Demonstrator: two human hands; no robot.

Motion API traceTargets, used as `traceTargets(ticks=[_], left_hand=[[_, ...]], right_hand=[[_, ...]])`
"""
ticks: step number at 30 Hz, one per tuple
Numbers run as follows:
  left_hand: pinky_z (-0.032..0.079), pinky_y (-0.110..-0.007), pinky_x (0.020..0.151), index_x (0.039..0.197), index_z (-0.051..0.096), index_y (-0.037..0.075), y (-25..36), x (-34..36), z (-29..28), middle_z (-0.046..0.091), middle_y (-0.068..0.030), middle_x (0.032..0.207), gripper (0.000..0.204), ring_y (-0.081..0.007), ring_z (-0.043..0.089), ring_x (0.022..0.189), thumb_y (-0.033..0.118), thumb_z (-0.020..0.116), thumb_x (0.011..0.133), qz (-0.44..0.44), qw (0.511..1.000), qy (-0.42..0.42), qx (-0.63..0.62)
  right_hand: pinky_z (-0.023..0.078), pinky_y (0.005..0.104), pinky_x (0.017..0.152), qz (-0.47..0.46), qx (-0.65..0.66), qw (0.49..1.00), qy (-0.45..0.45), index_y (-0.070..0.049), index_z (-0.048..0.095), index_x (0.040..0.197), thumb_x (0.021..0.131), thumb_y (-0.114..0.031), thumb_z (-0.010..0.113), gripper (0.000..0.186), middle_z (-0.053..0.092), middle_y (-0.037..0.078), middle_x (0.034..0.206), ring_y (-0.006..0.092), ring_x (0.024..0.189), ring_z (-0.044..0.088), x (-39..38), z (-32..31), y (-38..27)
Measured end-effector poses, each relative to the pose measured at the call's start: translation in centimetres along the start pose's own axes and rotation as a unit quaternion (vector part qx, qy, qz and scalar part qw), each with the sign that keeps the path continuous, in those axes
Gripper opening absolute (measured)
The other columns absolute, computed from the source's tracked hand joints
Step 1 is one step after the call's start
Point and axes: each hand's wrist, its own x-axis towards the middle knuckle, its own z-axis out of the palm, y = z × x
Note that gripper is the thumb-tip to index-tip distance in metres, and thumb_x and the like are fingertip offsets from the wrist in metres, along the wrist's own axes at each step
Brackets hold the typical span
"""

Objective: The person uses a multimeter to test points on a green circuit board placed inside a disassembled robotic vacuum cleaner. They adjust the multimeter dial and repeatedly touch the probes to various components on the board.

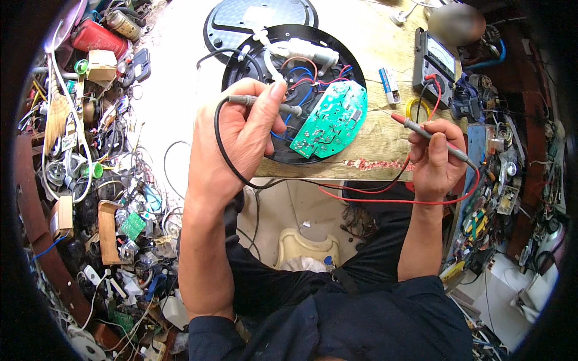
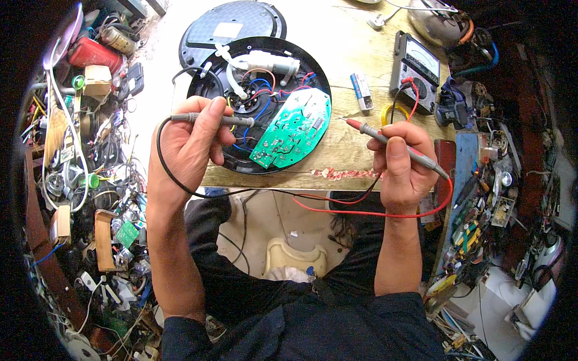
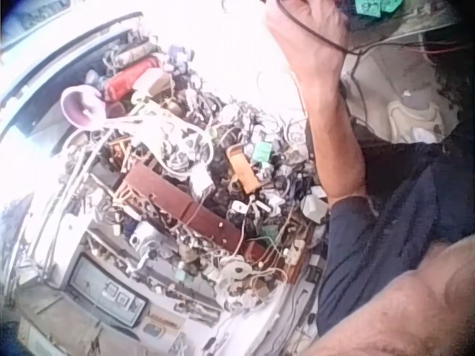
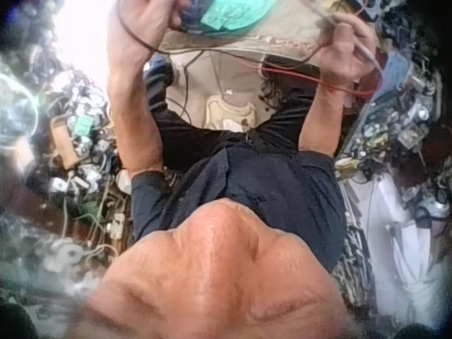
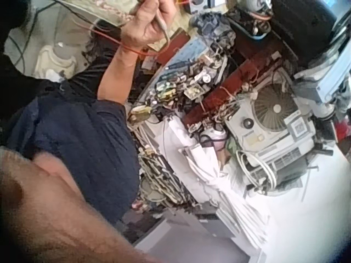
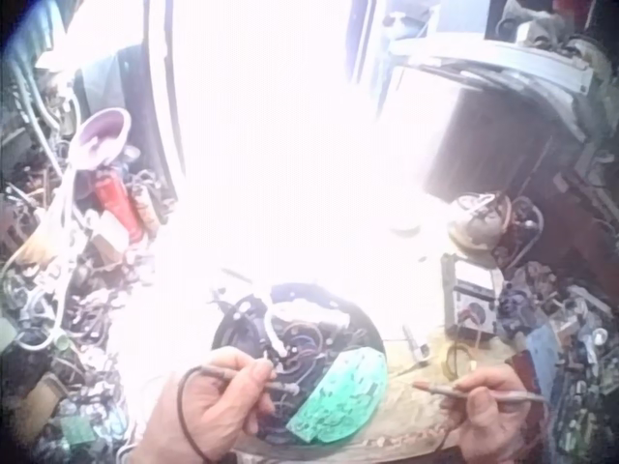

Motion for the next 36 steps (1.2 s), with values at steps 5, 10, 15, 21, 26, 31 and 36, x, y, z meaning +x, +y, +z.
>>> traceTargets(ticks=[5,10,15,21,26,31,36], left_hand=[[0.041,-0.021,0.05,0.102,0.072,0.003,0.11,0.01,-0.01,0.067,-0.0013,0.073,0.032,-0.0055,0.054,0.055,0.032,0.062,0.11,0.001,1.0,-0.005,0.011],[0.041,-0.021,0.05,0.102,0.072,0.003,0.03,0.06,0.08,0.067,-0.0011,0.073,0.031,-0.0052,0.054,0.055,0.031,0.061,0.111,0.006,1.0,-0.011,0.011],[0.043,-0.023,0.05,0.096,0.073,0.002,-0.06,0.11,0.25,0.068,-0.0017,0.069,0.036,-0.0054,0.057,0.054,0.035,0.064,0.108,0.011,1.0,-0.001,-0.002],[0.042,-0.021,0.049,0.099,0.072,0.002,0.06,0.1,0.34,0.068,-0.0013,0.071,0.034,-0.0051,0.056,0.054,0.033,0.063,0.109,0.009,1.0,-0.007,0.004],[0.041,-0.021,0.049,0.101,0.072,0.003,0.2,0.1,0.37,0.066,-0.0006,0.072,0.031,-0.0051,0.054,0.054,0.031,0.061,0.111,0.003,1.0,-0.013,0.009],[0.043,-0.023,0.049,0.093,0.073,0.001,-0.22,0.22,0.57,0.069,-0.0026,0.066,0.038,-0.0048,0.057,0.052,0.036,0.066,0.107,0.016,1.0,0.006,-0.003],[0.043,-0.023,0.049,0.092,0.072,0.001,-0.23,0.13,0.69,0.069,-0.0024,0.066,0.036,-0.0047,0.057,0.052,0.035,0.067,0.107,0.019,1.0,0.006,-0.006]], right_hand=[[0.046,0.0222,0.053,-0.004,-0.012,1.0,0.0,0.002,0.066,0.116,0.107,-0.019,0.064,0.023,0.073,0.014,0.089,0.01,0.063,0.06,0.1,0.21,-0.32],[0.046,0.0221,0.053,-0.013,-0.011,1.0,-0.01,0.002,0.066,0.116,0.107,-0.019,0.064,0.023,0.072,0.014,0.088,0.0097,0.064,0.06,0.17,0.14,-0.25],[0.047,0.022,0.054,-0.013,-0.02,1.0,-0.014,0.002,0.066,0.115,0.107,-0.019,0.063,0.023,0.072,0.014,0.089,0.0103,0.066,0.061,0.16,-0.06,-0.27],[0.047,0.0217,0.054,-0.012,-0.021,1.0,-0.014,0.002,0.066,0.115,0.107,-0.019,0.063,0.023,0.072,0.014,0.09,0.0104,0.065,0.062,0.14,-0.18,-0.23],[0.045,0.0216,0.054,-0.011,-0.024,1.0,-0.008,0.002,0.066,0.116,0.107,-0.02,0.064,0.024,0.073,0.014,0.089,0.0097,0.066,0.061,0.1,-0.26,-0.21],[0.045,0.0216,0.055,-0.008,-0.016,1.0,-0.01,0.002,0.066,0.116,0.106,-0.02,0.064,0.024,0.073,0.014,0.089,0.0097,0.067,0.061,0.09,-0.25,-0.3],[0.045,0.0215,0.055,-0.01,-0.019,1.0,-0.003,0.002,0.066,0.116,0.106,-0.02,0.065,0.024,0.073,0.013,0.089,0.0098,0.068,0.061,0.02,-0.35,-0.24]])
